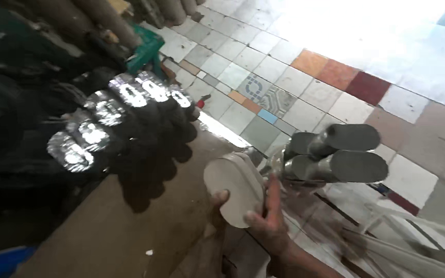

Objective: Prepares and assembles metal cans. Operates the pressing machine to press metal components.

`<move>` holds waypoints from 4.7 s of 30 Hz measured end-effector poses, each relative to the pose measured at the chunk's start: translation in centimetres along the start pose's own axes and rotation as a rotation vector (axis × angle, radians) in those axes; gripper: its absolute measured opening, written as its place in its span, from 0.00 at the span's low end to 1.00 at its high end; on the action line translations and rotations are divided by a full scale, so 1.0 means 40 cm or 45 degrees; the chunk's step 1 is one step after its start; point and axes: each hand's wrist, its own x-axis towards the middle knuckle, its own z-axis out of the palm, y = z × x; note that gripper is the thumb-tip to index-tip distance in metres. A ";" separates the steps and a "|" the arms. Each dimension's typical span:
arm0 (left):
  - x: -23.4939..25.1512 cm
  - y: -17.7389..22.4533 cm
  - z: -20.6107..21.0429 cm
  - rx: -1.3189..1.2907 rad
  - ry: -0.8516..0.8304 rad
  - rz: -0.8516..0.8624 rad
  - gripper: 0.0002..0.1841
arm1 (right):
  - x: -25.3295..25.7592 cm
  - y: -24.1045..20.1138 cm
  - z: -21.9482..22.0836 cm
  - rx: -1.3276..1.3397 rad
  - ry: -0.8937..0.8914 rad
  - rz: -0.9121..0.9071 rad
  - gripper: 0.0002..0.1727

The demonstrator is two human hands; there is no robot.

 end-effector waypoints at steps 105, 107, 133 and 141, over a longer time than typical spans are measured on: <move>-0.873 0.598 -1.061 0.029 1.361 0.445 0.28 | -0.503 -0.124 1.360 -0.598 -2.903 0.697 0.39; -0.872 0.589 -1.066 0.018 1.380 0.425 0.29 | -0.524 0.008 1.388 -0.665 -2.879 0.753 0.41; -0.854 0.725 -1.009 0.259 1.485 0.030 0.38 | -0.530 0.001 1.420 -0.938 -2.788 0.791 0.40; -0.820 0.771 -0.986 0.305 1.443 0.065 0.36 | -0.504 0.027 1.433 -0.755 -2.860 0.898 0.41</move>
